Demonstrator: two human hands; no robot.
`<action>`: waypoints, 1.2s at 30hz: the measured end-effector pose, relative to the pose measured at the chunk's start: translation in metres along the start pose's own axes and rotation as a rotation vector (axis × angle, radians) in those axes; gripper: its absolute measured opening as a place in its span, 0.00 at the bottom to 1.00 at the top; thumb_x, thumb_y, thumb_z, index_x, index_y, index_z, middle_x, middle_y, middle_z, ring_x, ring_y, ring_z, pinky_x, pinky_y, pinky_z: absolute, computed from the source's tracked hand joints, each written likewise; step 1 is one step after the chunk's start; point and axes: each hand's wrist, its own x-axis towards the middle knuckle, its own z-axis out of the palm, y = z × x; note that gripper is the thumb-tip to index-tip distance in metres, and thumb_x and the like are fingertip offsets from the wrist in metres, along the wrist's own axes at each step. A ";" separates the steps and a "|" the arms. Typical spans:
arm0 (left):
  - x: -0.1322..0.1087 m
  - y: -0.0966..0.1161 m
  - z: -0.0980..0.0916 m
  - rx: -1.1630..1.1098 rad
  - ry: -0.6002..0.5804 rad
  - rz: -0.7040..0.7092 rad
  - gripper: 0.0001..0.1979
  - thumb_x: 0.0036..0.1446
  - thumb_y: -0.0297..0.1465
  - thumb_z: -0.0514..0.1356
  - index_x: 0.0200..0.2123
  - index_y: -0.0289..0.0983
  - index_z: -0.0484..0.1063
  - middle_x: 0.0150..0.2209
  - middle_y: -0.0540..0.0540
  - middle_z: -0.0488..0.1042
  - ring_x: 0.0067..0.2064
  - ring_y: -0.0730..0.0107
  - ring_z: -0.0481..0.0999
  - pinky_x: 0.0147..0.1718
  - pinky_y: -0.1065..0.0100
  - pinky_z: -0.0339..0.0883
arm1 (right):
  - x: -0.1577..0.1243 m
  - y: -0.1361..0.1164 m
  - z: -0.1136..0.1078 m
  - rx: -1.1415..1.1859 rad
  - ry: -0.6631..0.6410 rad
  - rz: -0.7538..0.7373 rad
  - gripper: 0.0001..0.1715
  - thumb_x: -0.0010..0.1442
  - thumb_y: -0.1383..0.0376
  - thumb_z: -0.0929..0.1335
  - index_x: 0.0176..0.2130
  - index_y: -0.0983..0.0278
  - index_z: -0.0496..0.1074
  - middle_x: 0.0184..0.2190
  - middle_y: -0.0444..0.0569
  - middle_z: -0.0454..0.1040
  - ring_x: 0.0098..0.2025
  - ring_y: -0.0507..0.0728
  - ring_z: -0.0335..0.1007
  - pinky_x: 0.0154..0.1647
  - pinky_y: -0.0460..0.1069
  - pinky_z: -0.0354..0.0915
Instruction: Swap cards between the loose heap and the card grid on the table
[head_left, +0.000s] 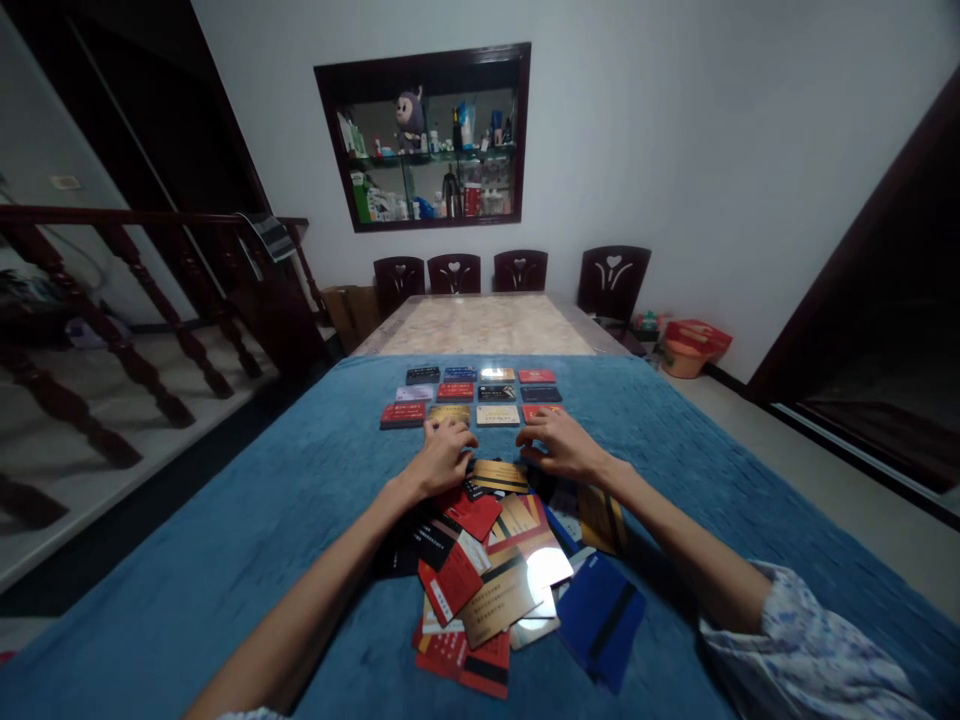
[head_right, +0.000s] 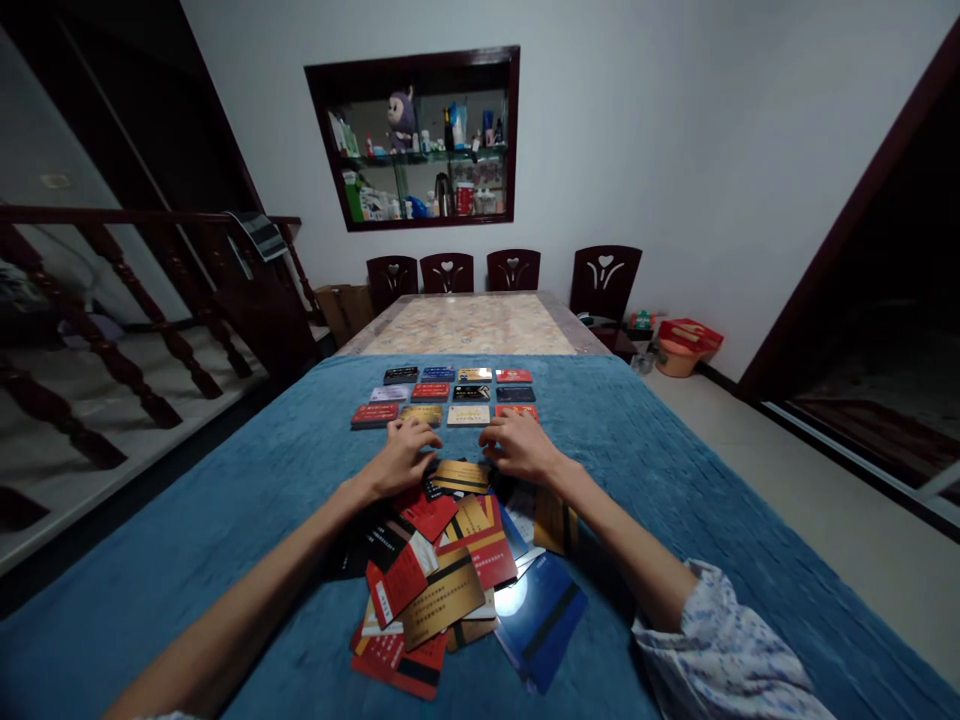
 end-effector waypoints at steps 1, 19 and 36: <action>-0.001 0.001 0.000 -0.004 -0.014 0.004 0.10 0.60 0.26 0.55 0.41 0.38 0.75 0.45 0.42 0.76 0.52 0.56 0.67 0.56 0.48 0.51 | -0.001 0.000 -0.001 0.005 -0.011 -0.008 0.09 0.59 0.66 0.68 0.39 0.61 0.78 0.38 0.51 0.78 0.43 0.59 0.66 0.43 0.51 0.55; -0.006 0.000 -0.011 -0.171 -0.200 0.154 0.12 0.55 0.31 0.62 0.44 0.39 0.77 0.50 0.45 0.76 0.54 0.55 0.64 0.54 0.54 0.55 | -0.009 -0.010 -0.004 0.075 -0.181 -0.098 0.17 0.57 0.54 0.71 0.43 0.60 0.78 0.39 0.51 0.77 0.44 0.61 0.65 0.41 0.52 0.57; -0.004 -0.002 -0.006 -0.154 -0.241 0.159 0.13 0.58 0.33 0.63 0.47 0.39 0.75 0.50 0.44 0.74 0.55 0.54 0.62 0.54 0.53 0.55 | -0.010 -0.010 0.002 0.117 -0.183 -0.132 0.20 0.55 0.51 0.73 0.42 0.61 0.78 0.40 0.51 0.75 0.43 0.61 0.64 0.42 0.52 0.57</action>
